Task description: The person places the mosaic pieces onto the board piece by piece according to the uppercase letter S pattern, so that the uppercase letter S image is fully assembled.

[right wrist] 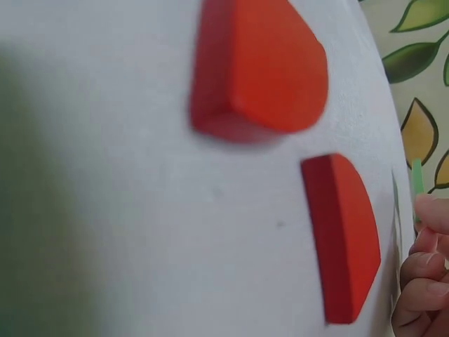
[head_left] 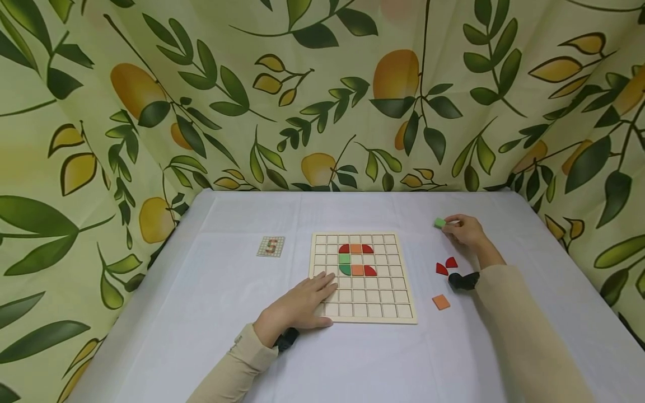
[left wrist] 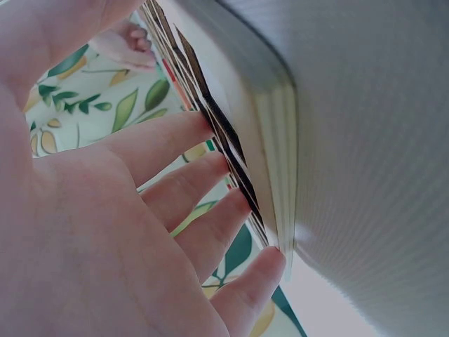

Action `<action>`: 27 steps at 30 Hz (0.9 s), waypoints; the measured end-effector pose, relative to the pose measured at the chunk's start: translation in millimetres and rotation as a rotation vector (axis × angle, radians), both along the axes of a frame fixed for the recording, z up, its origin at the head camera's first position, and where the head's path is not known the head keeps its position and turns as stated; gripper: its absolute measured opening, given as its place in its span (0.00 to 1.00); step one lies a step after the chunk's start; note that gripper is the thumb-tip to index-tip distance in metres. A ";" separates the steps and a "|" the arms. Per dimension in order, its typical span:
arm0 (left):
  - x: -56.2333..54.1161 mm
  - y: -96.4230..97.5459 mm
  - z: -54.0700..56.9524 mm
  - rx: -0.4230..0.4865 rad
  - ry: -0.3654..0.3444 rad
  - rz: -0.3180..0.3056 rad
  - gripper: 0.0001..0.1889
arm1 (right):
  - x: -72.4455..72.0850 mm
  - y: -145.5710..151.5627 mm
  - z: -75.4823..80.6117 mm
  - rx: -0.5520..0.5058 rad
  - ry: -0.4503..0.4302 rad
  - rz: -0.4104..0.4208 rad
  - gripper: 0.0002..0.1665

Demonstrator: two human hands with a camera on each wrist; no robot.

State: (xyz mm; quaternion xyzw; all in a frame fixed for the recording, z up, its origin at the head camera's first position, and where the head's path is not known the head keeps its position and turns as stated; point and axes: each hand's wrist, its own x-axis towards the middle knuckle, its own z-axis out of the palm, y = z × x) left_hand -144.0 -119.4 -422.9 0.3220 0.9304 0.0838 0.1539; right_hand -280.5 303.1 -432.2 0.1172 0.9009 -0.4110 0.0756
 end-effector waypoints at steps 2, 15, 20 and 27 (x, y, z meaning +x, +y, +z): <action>0.1 -0.1 0.0 -0.003 0.000 0.000 0.40 | 1.4 -0.4 0.1 -0.001 -0.005 0.006 0.27; -0.3 -0.1 0.8 0.004 0.000 0.001 0.40 | 10.9 -3.9 -1.0 0.012 -0.004 -0.001 0.27; -0.2 -0.2 1.6 0.015 -0.010 0.008 0.40 | 16.8 -6.8 1.4 0.017 0.029 0.014 0.26; -1.2 -0.1 0.5 0.021 -0.006 0.000 0.40 | 23.3 -14.4 5.2 0.033 0.076 0.041 0.24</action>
